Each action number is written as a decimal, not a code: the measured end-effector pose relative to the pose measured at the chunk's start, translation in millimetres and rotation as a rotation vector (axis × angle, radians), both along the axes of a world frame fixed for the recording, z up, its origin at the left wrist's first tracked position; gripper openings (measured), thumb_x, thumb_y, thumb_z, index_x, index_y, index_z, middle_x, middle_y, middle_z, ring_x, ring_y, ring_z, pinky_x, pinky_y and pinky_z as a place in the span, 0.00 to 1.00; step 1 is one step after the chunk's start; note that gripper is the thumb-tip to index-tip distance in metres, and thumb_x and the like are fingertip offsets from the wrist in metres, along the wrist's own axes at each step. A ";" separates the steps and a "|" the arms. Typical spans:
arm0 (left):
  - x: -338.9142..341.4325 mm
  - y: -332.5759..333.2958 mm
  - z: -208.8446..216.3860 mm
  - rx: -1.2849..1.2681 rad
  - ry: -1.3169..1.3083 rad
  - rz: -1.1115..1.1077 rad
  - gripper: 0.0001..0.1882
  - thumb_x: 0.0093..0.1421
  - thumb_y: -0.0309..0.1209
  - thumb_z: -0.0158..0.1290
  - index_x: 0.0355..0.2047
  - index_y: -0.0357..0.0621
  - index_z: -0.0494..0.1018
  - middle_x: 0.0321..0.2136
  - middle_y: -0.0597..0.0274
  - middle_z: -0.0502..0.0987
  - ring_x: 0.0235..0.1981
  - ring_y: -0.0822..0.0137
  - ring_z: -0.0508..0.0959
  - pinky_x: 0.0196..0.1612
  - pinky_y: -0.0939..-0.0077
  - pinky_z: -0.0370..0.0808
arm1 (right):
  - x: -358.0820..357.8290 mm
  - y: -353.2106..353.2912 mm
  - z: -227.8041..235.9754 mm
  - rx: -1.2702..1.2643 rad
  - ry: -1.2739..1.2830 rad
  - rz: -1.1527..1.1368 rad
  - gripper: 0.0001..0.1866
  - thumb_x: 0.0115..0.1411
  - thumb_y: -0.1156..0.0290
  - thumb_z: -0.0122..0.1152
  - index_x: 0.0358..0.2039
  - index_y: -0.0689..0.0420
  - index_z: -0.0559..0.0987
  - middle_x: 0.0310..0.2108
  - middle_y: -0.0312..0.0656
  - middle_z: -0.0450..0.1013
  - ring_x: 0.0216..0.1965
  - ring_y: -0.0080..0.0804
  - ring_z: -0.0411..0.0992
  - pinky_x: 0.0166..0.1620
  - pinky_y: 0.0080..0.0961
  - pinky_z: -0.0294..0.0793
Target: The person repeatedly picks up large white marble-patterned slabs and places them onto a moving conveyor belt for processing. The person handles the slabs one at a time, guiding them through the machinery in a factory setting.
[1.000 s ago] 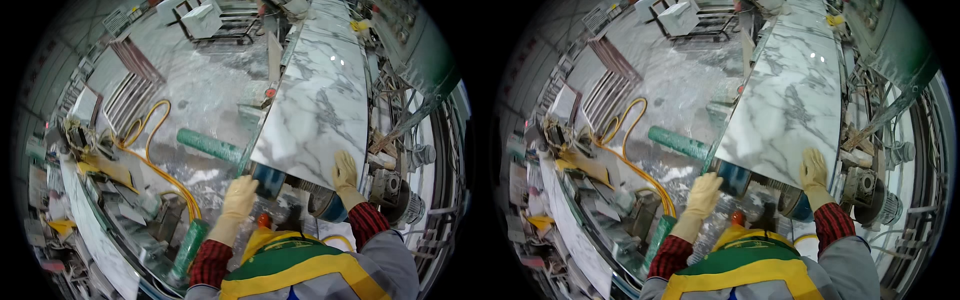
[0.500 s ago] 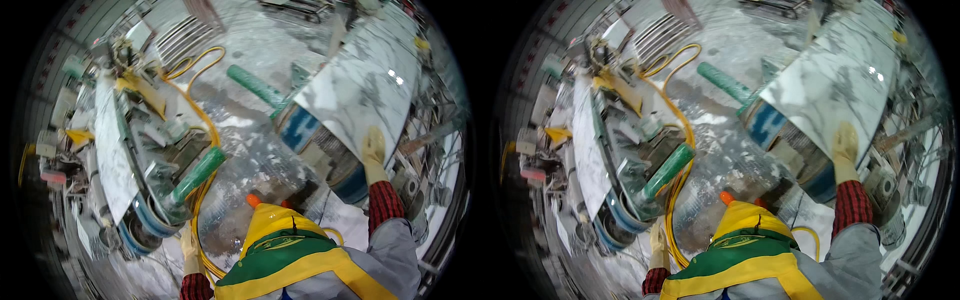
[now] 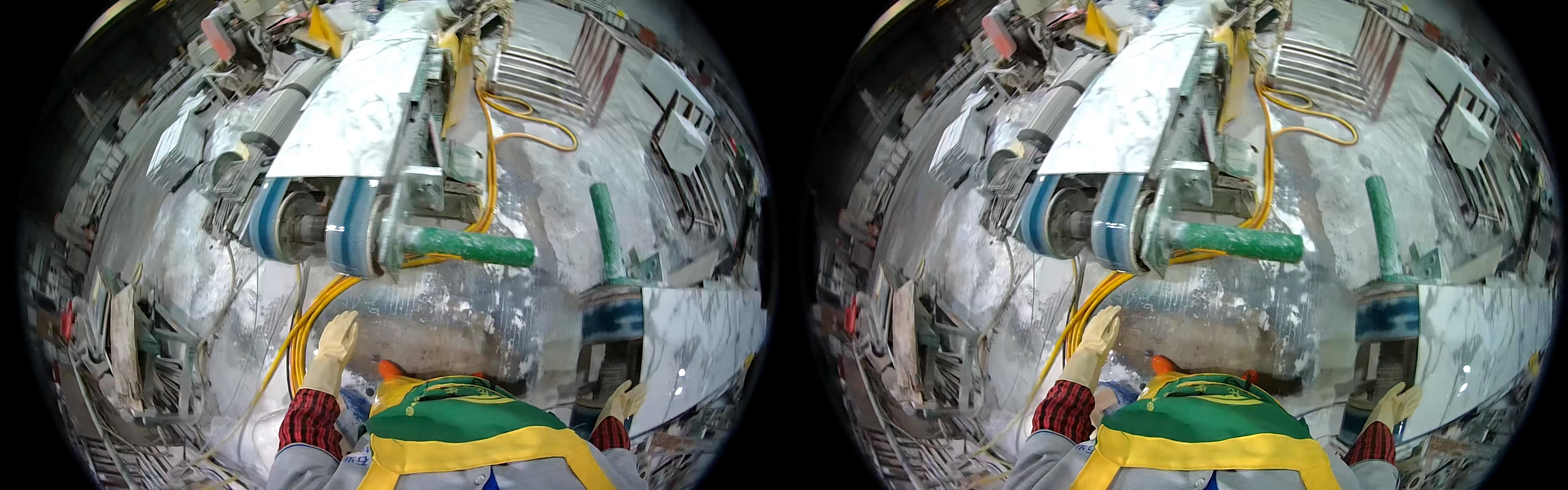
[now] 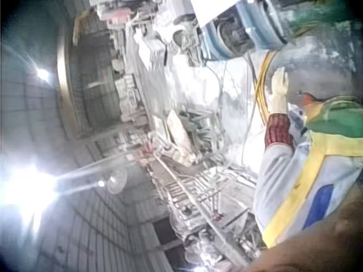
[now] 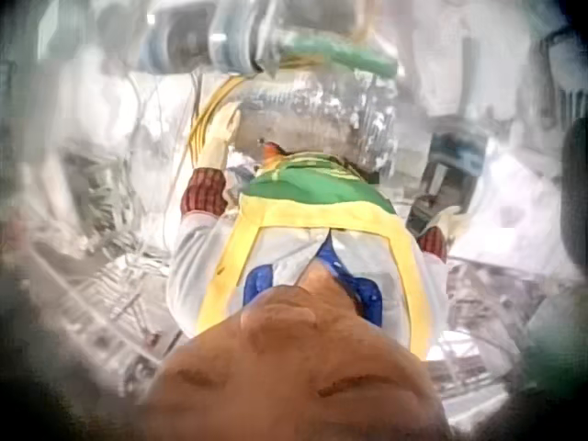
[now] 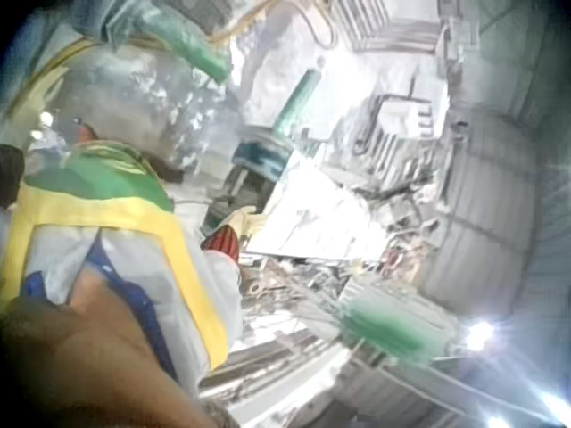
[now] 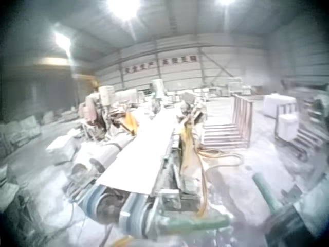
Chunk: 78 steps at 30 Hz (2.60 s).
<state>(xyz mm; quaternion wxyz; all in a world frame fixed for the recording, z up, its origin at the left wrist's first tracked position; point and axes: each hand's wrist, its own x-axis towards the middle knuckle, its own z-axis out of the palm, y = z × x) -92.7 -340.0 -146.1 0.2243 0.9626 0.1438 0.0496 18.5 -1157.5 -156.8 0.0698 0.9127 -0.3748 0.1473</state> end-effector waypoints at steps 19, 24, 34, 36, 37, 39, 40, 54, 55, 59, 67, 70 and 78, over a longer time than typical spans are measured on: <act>-37.4 226.1 13.8 0.026 -0.284 0.190 0.13 0.71 0.33 0.55 0.53 0.44 0.79 0.44 0.44 0.82 0.47 0.36 0.81 0.53 0.42 0.77 | 208.3 701.6 63.0 0.958 0.063 1.430 0.28 0.78 0.58 0.58 0.72 0.58 0.74 0.75 0.54 0.67 0.79 0.50 0.60 0.81 0.41 0.56; -7.7 239.2 47.1 0.087 -0.211 0.157 0.16 0.72 0.31 0.54 0.58 0.43 0.78 0.52 0.44 0.82 0.54 0.39 0.80 0.59 0.46 0.76 | 269.4 804.1 79.0 0.653 -0.183 1.723 0.28 0.73 0.61 0.64 0.69 0.60 0.76 0.70 0.57 0.73 0.73 0.58 0.67 0.76 0.49 0.64; 38.1 312.1 106.0 0.095 -0.191 0.237 0.24 0.73 0.28 0.53 0.69 0.43 0.74 0.63 0.35 0.78 0.67 0.36 0.75 0.71 0.47 0.71 | 398.6 885.9 72.4 0.247 -0.161 1.570 0.33 0.68 0.54 0.62 0.69 0.57 0.75 0.66 0.50 0.72 0.70 0.51 0.65 0.75 0.48 0.59; 65.3 323.9 110.9 0.091 -0.081 0.213 0.29 0.72 0.29 0.55 0.72 0.43 0.69 0.66 0.34 0.75 0.69 0.35 0.73 0.74 0.48 0.69 | 400.7 888.6 78.8 0.261 -0.161 1.523 0.31 0.67 0.54 0.62 0.67 0.56 0.76 0.65 0.49 0.72 0.69 0.50 0.65 0.74 0.49 0.60; 84.8 326.5 118.1 0.093 -0.078 0.187 0.30 0.71 0.29 0.55 0.73 0.43 0.68 0.67 0.34 0.74 0.69 0.35 0.72 0.74 0.48 0.68 | 404.0 890.5 77.2 0.202 -0.291 1.514 0.29 0.67 0.54 0.62 0.64 0.55 0.78 0.64 0.48 0.73 0.68 0.49 0.66 0.74 0.52 0.59; 111.3 340.9 122.5 0.100 -0.072 0.132 0.33 0.71 0.29 0.57 0.75 0.43 0.66 0.70 0.34 0.71 0.71 0.35 0.70 0.75 0.48 0.67 | 401.7 894.0 85.5 0.307 -0.216 1.523 0.28 0.66 0.53 0.63 0.63 0.54 0.78 0.65 0.46 0.73 0.68 0.48 0.66 0.74 0.51 0.58; 130.4 338.3 132.1 0.084 -0.097 0.135 0.33 0.71 0.29 0.57 0.75 0.44 0.66 0.71 0.34 0.69 0.71 0.33 0.69 0.75 0.47 0.67 | 399.7 892.0 91.9 0.349 -0.176 1.520 0.28 0.66 0.53 0.63 0.63 0.53 0.78 0.65 0.46 0.73 0.68 0.48 0.66 0.74 0.51 0.58; 306.7 427.5 109.8 0.309 0.137 -0.063 0.45 0.73 0.54 0.56 0.82 0.50 0.55 0.80 0.38 0.56 0.79 0.32 0.56 0.79 0.39 0.52 | 388.1 892.9 108.3 0.311 -0.155 1.453 0.27 0.66 0.52 0.62 0.62 0.50 0.78 0.62 0.42 0.72 0.68 0.44 0.65 0.73 0.48 0.59; 319.6 434.0 106.3 0.328 0.158 -0.082 0.45 0.73 0.54 0.56 0.82 0.51 0.55 0.80 0.38 0.57 0.79 0.33 0.56 0.79 0.38 0.52 | 389.1 891.3 112.1 0.347 -0.107 1.453 0.28 0.67 0.52 0.62 0.63 0.50 0.77 0.64 0.43 0.71 0.69 0.46 0.65 0.74 0.48 0.58; 366.5 451.5 87.6 0.425 0.064 -0.170 0.41 0.73 0.53 0.54 0.80 0.51 0.60 0.79 0.39 0.59 0.78 0.34 0.58 0.79 0.36 0.52 | 389.3 890.9 119.8 0.403 -0.086 1.460 0.29 0.66 0.54 0.64 0.64 0.51 0.77 0.66 0.44 0.71 0.69 0.49 0.65 0.74 0.49 0.60; 391.4 447.1 91.2 0.380 -0.078 -0.202 0.33 0.74 0.47 0.53 0.74 0.48 0.67 0.74 0.44 0.67 0.75 0.36 0.63 0.78 0.38 0.55 | 407.9 897.3 106.3 0.293 -0.068 1.397 0.31 0.69 0.52 0.64 0.68 0.51 0.76 0.72 0.43 0.69 0.75 0.48 0.61 0.79 0.48 0.55; 388.8 447.4 100.7 0.335 -0.080 -0.203 0.32 0.74 0.46 0.54 0.73 0.47 0.68 0.74 0.45 0.68 0.74 0.37 0.64 0.77 0.38 0.56 | 410.6 900.6 109.2 0.268 -0.013 1.372 0.30 0.69 0.53 0.64 0.69 0.50 0.76 0.73 0.44 0.69 0.75 0.48 0.62 0.79 0.47 0.56; 386.3 448.6 111.9 0.271 -0.117 -0.208 0.30 0.72 0.41 0.56 0.71 0.45 0.69 0.72 0.42 0.69 0.73 0.36 0.65 0.76 0.39 0.57 | 410.2 902.1 104.9 0.279 -0.077 1.401 0.30 0.70 0.53 0.64 0.69 0.51 0.77 0.72 0.45 0.71 0.75 0.50 0.64 0.79 0.49 0.57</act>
